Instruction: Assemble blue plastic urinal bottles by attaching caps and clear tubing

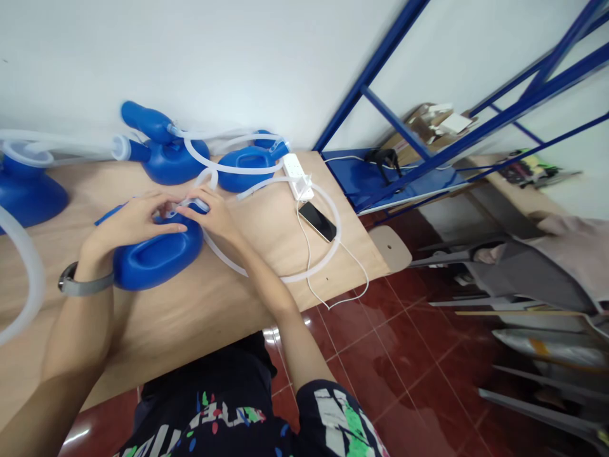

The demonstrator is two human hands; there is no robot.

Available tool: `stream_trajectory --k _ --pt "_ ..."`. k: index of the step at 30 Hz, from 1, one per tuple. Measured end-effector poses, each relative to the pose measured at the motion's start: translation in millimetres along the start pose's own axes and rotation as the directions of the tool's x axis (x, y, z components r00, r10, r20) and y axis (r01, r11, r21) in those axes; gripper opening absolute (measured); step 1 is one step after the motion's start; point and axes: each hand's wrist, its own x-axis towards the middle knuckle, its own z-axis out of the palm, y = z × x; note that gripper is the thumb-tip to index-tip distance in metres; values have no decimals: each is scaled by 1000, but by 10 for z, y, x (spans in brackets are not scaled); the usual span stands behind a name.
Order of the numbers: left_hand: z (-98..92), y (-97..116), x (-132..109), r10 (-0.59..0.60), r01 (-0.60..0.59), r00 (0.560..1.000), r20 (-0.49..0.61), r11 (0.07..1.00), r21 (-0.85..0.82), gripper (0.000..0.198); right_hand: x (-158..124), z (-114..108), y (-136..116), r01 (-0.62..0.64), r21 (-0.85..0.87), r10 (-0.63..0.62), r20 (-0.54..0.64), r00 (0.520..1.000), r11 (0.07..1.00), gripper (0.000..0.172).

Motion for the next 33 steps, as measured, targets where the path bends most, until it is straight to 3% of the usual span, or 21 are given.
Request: stream_trajectory --k 6,10,13,18,29,33 --pt "81 -116 99 -52 54 999 15 963 -263 60 17 83 49 -44 -41 44 11 999 998 21" --pt "103 -179 81 -91 90 996 12 933 -347 61 16 93 34 -22 -26 22 20 1000 999 26" --pt "109 -171 66 -104 96 995 3 908 -408 51 28 57 -12 -11 4 11 30 999 1000 30" --pt "114 -162 60 -149 109 988 -37 849 -516 46 51 -14 -74 -60 13 59 58 997 998 38" --pt "125 -96 69 -19 1 998 -61 958 -287 35 35 13 44 -40 28 38 76 996 999 37" --pt "96 -92 75 -64 56 998 -17 955 -290 35 23 59 31 -23 34 21 31 999 999 57"
